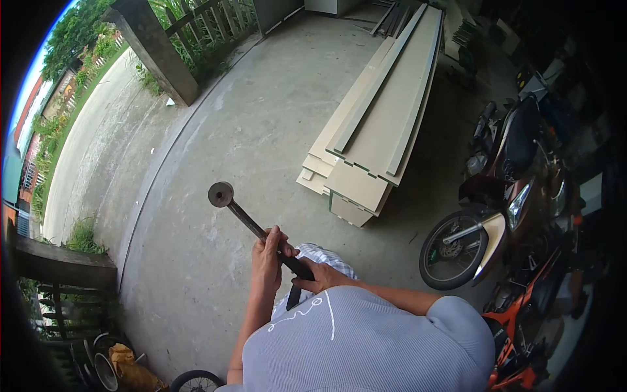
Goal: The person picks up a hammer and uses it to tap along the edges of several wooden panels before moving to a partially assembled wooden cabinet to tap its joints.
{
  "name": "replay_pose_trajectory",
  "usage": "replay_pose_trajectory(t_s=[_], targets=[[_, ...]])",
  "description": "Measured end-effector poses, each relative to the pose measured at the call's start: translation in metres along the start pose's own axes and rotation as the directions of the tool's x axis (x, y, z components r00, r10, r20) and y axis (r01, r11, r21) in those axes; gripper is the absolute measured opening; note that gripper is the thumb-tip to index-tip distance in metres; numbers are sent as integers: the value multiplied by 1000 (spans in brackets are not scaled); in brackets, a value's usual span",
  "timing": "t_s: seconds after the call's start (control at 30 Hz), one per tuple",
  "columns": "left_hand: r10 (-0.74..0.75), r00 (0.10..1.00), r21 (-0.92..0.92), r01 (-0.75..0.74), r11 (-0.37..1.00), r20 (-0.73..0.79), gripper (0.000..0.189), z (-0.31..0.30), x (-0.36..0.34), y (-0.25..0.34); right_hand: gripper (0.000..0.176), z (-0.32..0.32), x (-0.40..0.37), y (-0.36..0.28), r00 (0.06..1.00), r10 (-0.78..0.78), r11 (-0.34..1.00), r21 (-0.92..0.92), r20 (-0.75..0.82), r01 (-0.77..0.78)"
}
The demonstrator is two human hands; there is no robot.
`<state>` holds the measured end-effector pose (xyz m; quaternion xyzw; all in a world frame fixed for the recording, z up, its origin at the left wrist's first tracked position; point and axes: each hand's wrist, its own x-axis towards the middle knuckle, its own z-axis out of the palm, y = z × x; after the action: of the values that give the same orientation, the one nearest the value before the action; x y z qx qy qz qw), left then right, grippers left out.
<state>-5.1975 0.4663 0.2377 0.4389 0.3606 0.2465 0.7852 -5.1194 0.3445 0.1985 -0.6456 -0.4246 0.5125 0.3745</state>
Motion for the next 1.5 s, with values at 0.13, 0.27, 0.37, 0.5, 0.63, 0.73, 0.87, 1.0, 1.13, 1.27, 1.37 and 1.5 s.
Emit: replay_pose_trajectory(t_s=[0.13, 0.27, 0.37, 0.5, 0.63, 0.73, 0.87, 1.0, 1.13, 1.27, 1.37, 1.5], targets=[[-55, 996, 3, 55, 998, 76, 28, -7, 20, 4, 50, 5, 11, -5, 997, 44, 999, 28, -69, -43], [-171, 974, 57, 164, 985, 147, 29, -8, 45, 13, 43, 10, 36, -1, 948, -226, 958, 126, -223, 258], [-240, 942, 67, 231, 971, 233, 31, -8, 76, 9, 36, -13, 57, -19, 995, 100, 908, 405, 29, -103], [-282, 901, 201, 225, 954, 329, 35, -9, 128, 21, 28, -19, 111, -2, 994, -98, 840, 539, 46, 58], [-327, 865, 333, 202, 921, 382, 35, -6, 184, 52, 32, -42, 161, -20, 999, -29, 816, 577, -35, 44], [-356, 834, 373, 199, 906, 422, 35, -2, 230, 70, 34, -61, 199, -34, 985, -63, 758, 634, -158, 150], [-381, 785, 389, 195, 900, 489, 33, 8, 276, 85, 33, -91, 228, -46, 984, -16, 774, 621, -180, 126], [-427, 708, 416, 204, 886, 562, 33, 29, 310, 85, 31, -100, 247, -31, 948, -31, 784, 580, -315, 219], [-542, 571, 517, 225, 826, 617, 33, 54, 341, 72, 32, -108, 255, -43, 833, 152, 676, 671, -532, 305], [-693, 381, 626, 302, 719, 612, 41, 60, 379, 36, 34, -108, 277, -35, 700, 368, 622, 722, -611, 303], [-780, 256, 714, 312, 626, 571, 43, 65, 403, 31, 37, -112, 303, -35, 640, 452, 605, 741, -621, 292], [-804, 101, 778, 207, 593, 586, 42, 69, 453, 31, 37, -129, 361, -57, 467, 651, 510, 800, -599, 316]])
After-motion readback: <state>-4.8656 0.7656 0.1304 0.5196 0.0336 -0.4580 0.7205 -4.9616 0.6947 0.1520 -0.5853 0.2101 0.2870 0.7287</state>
